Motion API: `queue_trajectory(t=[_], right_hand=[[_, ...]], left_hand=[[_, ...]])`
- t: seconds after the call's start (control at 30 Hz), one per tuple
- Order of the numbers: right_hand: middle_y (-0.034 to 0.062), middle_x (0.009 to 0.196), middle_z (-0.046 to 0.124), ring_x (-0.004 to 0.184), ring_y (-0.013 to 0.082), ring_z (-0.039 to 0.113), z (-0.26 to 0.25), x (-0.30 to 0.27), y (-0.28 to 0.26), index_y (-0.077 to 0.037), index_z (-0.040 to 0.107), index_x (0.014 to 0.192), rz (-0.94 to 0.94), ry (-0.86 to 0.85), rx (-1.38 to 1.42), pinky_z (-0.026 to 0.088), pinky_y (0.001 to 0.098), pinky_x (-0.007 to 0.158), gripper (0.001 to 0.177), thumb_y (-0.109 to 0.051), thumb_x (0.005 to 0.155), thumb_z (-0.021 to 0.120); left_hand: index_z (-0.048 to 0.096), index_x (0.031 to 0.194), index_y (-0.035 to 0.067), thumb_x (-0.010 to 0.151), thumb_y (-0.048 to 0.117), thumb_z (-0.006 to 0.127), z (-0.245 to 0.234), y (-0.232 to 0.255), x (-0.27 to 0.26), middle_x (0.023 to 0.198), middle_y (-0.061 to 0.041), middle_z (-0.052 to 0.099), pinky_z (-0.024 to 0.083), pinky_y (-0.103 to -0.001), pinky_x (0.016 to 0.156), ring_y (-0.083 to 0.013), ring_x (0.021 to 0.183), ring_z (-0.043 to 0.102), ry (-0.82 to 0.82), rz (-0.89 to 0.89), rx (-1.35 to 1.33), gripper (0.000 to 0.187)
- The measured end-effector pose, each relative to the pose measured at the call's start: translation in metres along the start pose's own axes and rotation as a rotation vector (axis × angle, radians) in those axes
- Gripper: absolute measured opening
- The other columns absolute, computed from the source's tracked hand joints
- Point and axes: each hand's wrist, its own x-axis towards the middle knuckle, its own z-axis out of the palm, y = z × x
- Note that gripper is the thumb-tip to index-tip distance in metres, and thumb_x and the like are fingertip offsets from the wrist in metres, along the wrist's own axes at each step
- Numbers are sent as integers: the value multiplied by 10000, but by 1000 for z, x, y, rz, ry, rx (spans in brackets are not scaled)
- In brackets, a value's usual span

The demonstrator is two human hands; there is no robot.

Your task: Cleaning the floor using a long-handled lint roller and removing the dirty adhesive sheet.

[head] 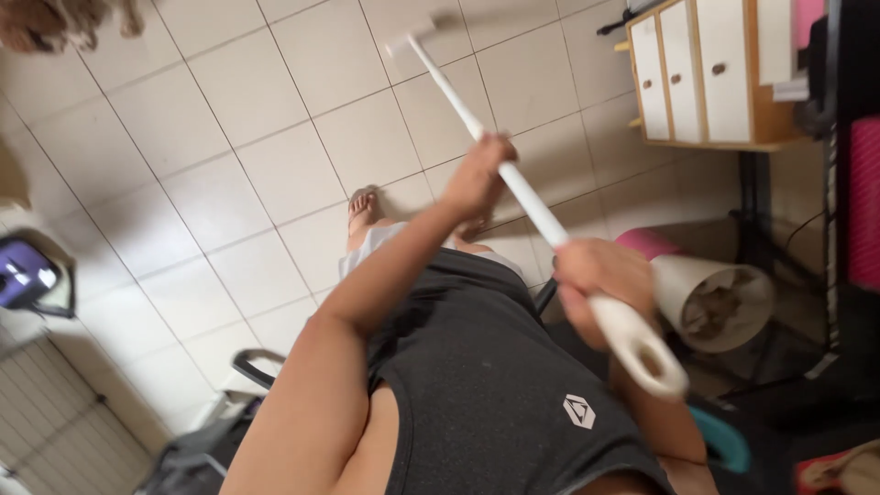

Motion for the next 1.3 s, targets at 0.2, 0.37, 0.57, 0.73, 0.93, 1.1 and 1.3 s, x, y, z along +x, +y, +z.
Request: queue_trajectory(t=[0.2,0.37,0.57,0.73,0.93,1.1,1.3], right_hand=[[99,809,649,804,282,720,118,-9,36,-53,561,765,97,118,56,588,475,985,143,38,810,662],[114,818,631,762,286,688,169,0,-35,-16,582,799,251,363,-79,579,407,804,106,25,821,676],[73,658,569,552,200,609,174,37,-195,-37,551,729,366,717,-56,530,329,595,158,-126,840,620],[40,546,596,454,139,606,226,6,-207,-64,540,604,160,929,12,528,307,475,244,-67,826,639],[159,629,572,470,173,540,243,-22,-219,15,510,750,248,1233,-164,513,330,475,143,-54,837,601],[59,714,650,541,130,619,299,-79,-209,-42,602,931,154,1359,36,529,272,503,58,-56,985,617],[101,910,679,777,166,676,362,-104,-96,-75,562,969,424,1146,-98,584,432,990,113,-50,1064,617]], left_hand=[[585,1182,74,864,-90,575,-64,-103,-9,1432,-182,594,276,-559,1151,-437,1437,377,-218,53,327,358],[566,1182,56,835,-56,579,-121,-88,-21,1314,-178,597,329,-544,1124,-429,1311,472,-467,166,210,365],[558,1093,120,856,80,717,-161,16,-105,1015,-112,640,506,-472,890,-362,1022,614,-762,242,-261,288],[524,1121,119,855,107,693,-163,40,-155,992,-127,623,497,-465,878,-361,1027,612,-1026,330,-442,315],[522,1136,130,901,160,697,-145,55,-161,957,-111,669,503,-472,866,-349,955,656,-1218,366,-472,295],[605,1020,134,862,115,724,-138,34,-129,882,-93,670,508,-477,925,-324,952,668,-1167,456,-413,199],[578,997,120,695,2,727,-84,-71,-100,1138,-134,637,441,-536,981,-450,1189,519,-736,509,98,357]])
